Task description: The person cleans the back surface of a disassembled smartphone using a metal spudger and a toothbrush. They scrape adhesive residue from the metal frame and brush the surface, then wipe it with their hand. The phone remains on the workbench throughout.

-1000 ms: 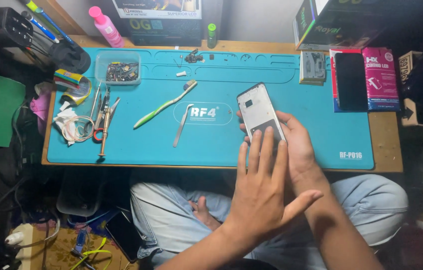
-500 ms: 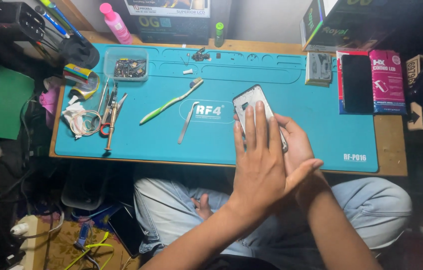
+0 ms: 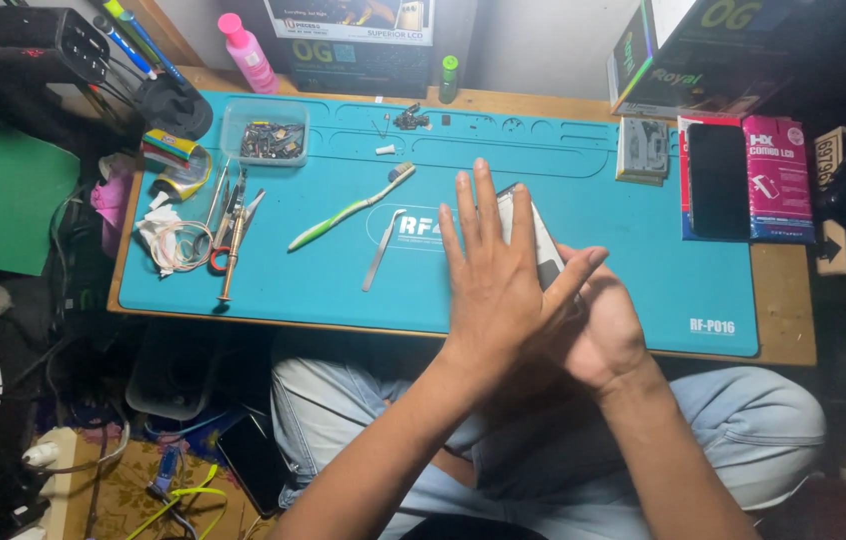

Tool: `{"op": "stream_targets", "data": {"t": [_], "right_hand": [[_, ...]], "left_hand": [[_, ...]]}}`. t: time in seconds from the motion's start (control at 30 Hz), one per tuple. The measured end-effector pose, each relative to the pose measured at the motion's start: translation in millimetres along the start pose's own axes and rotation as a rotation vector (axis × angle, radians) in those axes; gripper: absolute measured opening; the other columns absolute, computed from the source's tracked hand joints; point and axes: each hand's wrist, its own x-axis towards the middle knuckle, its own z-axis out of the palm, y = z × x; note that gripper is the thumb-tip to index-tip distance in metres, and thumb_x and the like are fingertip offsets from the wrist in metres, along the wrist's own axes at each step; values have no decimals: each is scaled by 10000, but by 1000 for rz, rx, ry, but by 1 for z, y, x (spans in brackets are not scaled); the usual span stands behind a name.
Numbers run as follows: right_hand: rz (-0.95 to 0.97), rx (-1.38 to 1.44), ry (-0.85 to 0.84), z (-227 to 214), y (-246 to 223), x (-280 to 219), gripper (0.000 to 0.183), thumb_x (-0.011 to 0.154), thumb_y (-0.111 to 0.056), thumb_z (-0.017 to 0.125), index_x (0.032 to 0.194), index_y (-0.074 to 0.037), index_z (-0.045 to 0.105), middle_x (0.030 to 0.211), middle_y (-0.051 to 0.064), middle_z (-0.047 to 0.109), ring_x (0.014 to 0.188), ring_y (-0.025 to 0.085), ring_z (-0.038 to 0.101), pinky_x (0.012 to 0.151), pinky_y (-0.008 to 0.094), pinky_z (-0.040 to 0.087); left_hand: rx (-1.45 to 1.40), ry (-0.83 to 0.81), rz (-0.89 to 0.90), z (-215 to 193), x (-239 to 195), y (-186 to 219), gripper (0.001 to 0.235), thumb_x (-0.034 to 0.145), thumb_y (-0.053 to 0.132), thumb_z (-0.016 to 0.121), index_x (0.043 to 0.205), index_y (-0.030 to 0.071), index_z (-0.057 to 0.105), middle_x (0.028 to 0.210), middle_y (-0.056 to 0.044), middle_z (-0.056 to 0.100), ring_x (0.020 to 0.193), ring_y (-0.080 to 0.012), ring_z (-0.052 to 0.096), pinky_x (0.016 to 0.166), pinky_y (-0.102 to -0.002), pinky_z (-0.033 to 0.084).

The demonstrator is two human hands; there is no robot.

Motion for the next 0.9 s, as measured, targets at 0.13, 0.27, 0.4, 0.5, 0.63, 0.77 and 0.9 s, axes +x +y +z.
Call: {"op": "stream_targets", "data": {"t": [0.13,0.27,0.4,0.5,0.63,0.77,0.9], "right_hand": [[2,-3,1,-8,-7,3,395,1111,-430,562,938,-124,742,666,54,703,663,231,728,627,351,572],[-50,-40,61,-7,-7,0,295,1055,-348,595,1099,-113,769,883,26,783,824,178,759,738,273,586],[-114,-101,110,-7,-5,-1,297,1092,-359,591,860,-196,682,620,-20,590,632,169,652,641,349,538],[-11,-81,-4,6,-12,-10,412,1060,-348,542,1303,-89,750,1067,86,810,999,239,772,892,351,595],[-50,-108,46,2,-9,-13,364,1079,-353,573,1077,-49,772,908,125,795,803,304,764,760,427,606],[-92,-168,145,56,-1,-43,319,1023,-254,622,1135,21,741,862,202,759,750,297,776,720,419,648],[-70,-236,160,60,-3,-37,327,985,-248,627,1192,-34,761,974,218,799,824,356,795,732,617,655]], "left_hand": [[16,-6,17,-4,-6,-2,942,980,743,501,1571,9,505,1734,-362,240,1648,-542,217,1312,-734,224],[46,-22,71,-9,-9,-4,931,983,758,466,1556,29,545,1741,-329,266,1643,-514,268,1298,-703,264],[96,-21,77,-9,-5,-11,841,1028,702,479,1554,47,525,1744,-340,228,1639,-546,257,1301,-720,259],[24,-77,145,-13,-16,-9,841,1000,713,523,1541,68,539,1750,-294,275,1649,-492,263,1300,-682,263],[-154,3,95,-4,1,-38,441,1046,456,647,1321,114,685,1707,-260,372,1585,-487,390,1229,-710,358],[-648,-172,-236,14,32,-76,467,876,426,843,1288,228,743,1147,-16,760,1114,-239,750,977,-414,571],[-1054,-425,-497,-22,49,-65,198,788,225,902,963,143,859,826,-43,818,780,-124,725,750,-321,626]]}}
